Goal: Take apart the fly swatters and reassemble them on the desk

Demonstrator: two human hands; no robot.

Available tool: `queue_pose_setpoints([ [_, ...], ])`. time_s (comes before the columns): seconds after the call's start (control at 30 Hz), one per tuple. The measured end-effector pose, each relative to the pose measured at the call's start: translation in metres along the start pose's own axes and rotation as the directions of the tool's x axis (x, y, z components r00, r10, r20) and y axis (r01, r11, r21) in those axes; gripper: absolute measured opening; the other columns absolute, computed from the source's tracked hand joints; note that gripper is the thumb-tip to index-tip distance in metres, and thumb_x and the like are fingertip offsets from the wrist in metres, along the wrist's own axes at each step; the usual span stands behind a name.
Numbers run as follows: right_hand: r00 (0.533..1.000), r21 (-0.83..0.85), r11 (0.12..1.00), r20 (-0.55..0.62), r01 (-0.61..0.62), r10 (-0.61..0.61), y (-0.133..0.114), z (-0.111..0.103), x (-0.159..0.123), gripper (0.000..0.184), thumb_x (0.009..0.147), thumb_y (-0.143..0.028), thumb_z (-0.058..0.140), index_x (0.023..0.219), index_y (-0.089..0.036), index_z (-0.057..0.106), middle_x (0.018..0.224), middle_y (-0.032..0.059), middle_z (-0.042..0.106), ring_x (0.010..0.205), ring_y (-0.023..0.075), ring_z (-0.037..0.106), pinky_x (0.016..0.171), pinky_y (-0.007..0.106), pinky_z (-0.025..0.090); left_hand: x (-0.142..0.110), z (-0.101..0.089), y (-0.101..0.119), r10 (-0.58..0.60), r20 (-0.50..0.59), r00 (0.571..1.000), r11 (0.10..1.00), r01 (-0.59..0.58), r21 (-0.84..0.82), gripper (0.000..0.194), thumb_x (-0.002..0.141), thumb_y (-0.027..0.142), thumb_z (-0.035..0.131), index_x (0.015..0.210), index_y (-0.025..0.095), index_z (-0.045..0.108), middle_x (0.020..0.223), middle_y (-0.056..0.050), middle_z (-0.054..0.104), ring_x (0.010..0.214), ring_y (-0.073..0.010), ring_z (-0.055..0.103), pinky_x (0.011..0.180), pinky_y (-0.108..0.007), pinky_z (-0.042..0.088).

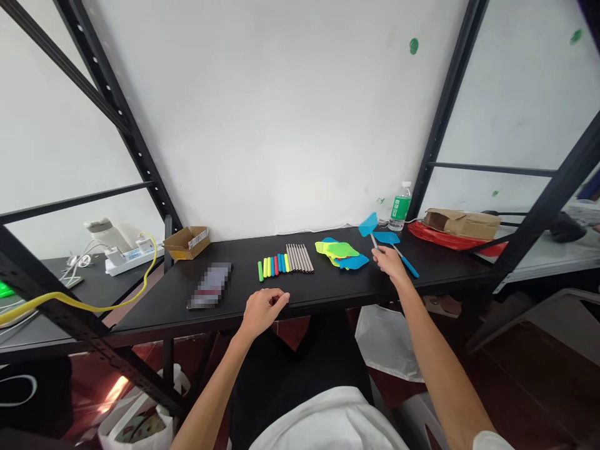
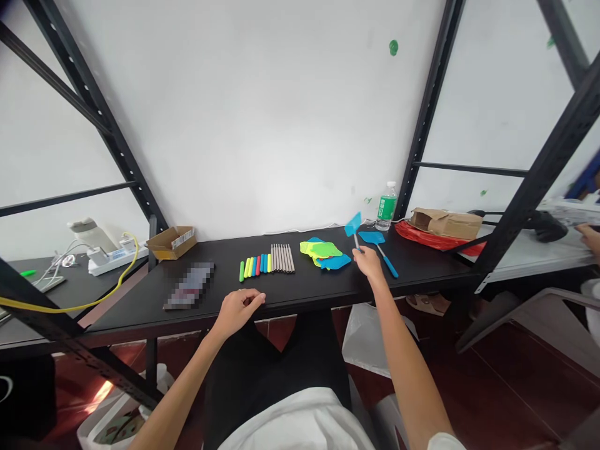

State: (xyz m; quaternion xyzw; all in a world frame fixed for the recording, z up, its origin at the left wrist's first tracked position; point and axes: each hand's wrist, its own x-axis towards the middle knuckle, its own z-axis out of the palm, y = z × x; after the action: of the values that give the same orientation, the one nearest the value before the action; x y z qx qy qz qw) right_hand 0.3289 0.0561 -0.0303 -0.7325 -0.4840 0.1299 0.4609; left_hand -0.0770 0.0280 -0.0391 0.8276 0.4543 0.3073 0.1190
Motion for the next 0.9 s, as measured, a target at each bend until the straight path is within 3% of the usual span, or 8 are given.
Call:
queue_pose_setpoints([
  [0.17, 0.991, -0.142, 0.981, -0.032, -0.134, 0.131, 0.018, -0.017, 0.011, 0.049, 0.082, -0.032, 0.053, 0.126, -0.013, 0.064, 0.094, 0.0133, 0.074, 0.093, 0.0283, 0.068, 0.076, 0.033, 0.049, 0.000, 0.001, -0.001, 0.017, -0.015, 1.000, 1.000, -0.017, 0.009, 0.043, 0.093, 0.050, 0.043, 0.066, 0.025, 0.065, 0.056, 0.001, 0.058, 0.056, -0.0169, 0.051, 0.057, -0.026, 0.030],
  [0.37, 0.994, -0.399, 0.914, 0.029, -0.082, 0.101, 0.020, -0.020, 0.009, 0.064, 0.082, -0.032, 0.055, 0.143, -0.013, 0.051, 0.132, 0.0193, 0.061, 0.117, 0.0361, 0.060, 0.091, 0.041, 0.046, 0.000, 0.000, 0.000, -0.005, -0.006, 1.000, 1.000, 0.005, 0.026, 0.042, 0.093, 0.050, 0.044, 0.067, 0.025, 0.064, 0.057, 0.002, 0.057, 0.057, -0.0161, 0.051, 0.058, -0.026, 0.030],
  [0.63, 0.995, -0.518, 0.852, 0.011, -0.079, 0.099, 0.008, -0.018, -0.009, 0.056, 0.083, -0.021, 0.053, 0.139, -0.025, 0.057, 0.136, 0.0172, 0.057, 0.118, 0.0379, 0.058, 0.087, 0.046, 0.049, 0.000, 0.001, -0.001, -0.003, -0.016, 1.000, 1.000, 0.004, 0.022, 0.041, 0.093, 0.049, 0.045, 0.066, 0.024, 0.064, 0.055, 0.002, 0.056, 0.056, -0.0157, 0.051, 0.058, -0.027, 0.031],
  [0.77, 0.999, -0.539, 0.842, -0.008, -0.030, 0.031, 0.008, -0.017, -0.007, 0.050, 0.085, -0.026, 0.054, 0.135, -0.022, 0.060, 0.127, 0.0181, 0.061, 0.113, 0.0362, 0.061, 0.086, 0.044, 0.049, 0.000, 0.002, -0.002, -0.005, -0.034, 0.999, 1.000, 0.005, 0.011, 0.039, 0.093, 0.047, 0.046, 0.069, 0.024, 0.065, 0.059, 0.001, 0.059, 0.058, -0.0161, 0.053, 0.059, -0.027, 0.033],
  [0.9, 0.995, -0.491, 0.868, -0.014, 0.076, -0.095, -0.002, -0.009, -0.008, 0.045, 0.089, -0.033, 0.053, 0.130, -0.018, 0.062, 0.120, 0.0172, 0.065, 0.112, 0.0333, 0.061, 0.089, 0.041, 0.047, 0.001, 0.001, -0.002, 0.024, -0.104, 0.994, 0.999, -0.028, -0.031, 0.031, 0.093, 0.041, 0.048, 0.077, 0.023, 0.067, 0.076, -0.002, 0.067, 0.072, -0.0184, 0.059, 0.068, -0.028, 0.040],
])
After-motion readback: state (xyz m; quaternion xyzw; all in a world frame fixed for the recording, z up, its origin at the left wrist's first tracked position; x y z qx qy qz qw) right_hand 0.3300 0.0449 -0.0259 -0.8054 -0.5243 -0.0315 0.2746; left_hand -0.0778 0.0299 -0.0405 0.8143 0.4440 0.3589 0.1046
